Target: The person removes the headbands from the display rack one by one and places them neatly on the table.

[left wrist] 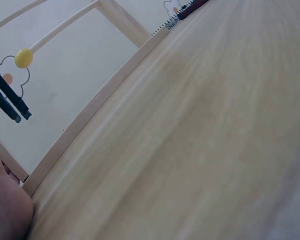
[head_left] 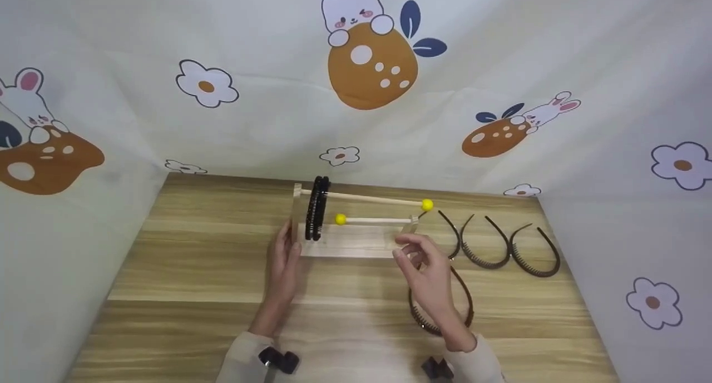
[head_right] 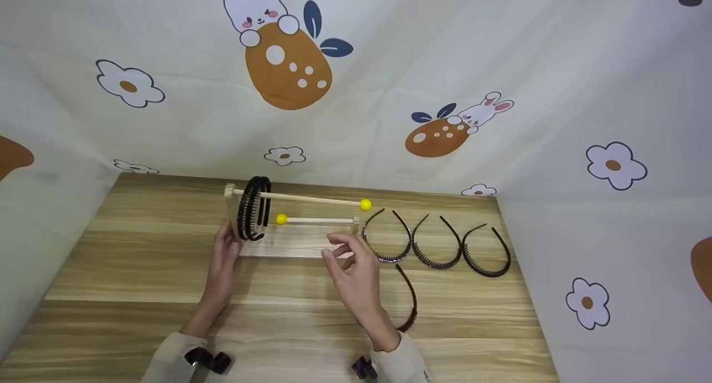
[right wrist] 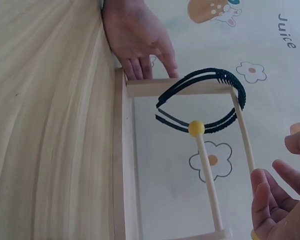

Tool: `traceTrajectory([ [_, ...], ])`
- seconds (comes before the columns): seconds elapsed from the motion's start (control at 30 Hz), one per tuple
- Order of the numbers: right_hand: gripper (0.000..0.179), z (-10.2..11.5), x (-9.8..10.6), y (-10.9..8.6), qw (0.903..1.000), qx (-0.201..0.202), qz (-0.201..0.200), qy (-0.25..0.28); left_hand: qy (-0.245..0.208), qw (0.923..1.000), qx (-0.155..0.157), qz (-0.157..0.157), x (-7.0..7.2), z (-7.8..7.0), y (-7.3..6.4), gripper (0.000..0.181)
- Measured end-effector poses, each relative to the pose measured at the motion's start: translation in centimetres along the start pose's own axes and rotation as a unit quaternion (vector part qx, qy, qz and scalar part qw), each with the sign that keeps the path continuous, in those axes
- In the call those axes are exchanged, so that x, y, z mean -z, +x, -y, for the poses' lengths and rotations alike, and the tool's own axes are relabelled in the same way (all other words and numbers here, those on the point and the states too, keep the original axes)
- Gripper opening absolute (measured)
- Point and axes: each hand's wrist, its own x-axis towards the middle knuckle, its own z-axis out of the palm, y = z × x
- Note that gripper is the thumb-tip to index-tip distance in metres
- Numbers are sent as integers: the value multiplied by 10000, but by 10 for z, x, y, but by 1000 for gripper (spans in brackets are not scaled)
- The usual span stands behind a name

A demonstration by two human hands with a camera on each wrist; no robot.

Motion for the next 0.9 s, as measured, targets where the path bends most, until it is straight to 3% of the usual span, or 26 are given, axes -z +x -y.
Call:
traceTrajectory([
  [0.43,23,5,-24,14,9972,-597,357,283,21,10000,54,10,1,-2,0,56],
  [0.9,22,12,-55,30,9929,-647,691,715,82,9999,72,15,1,-1,0,56],
])
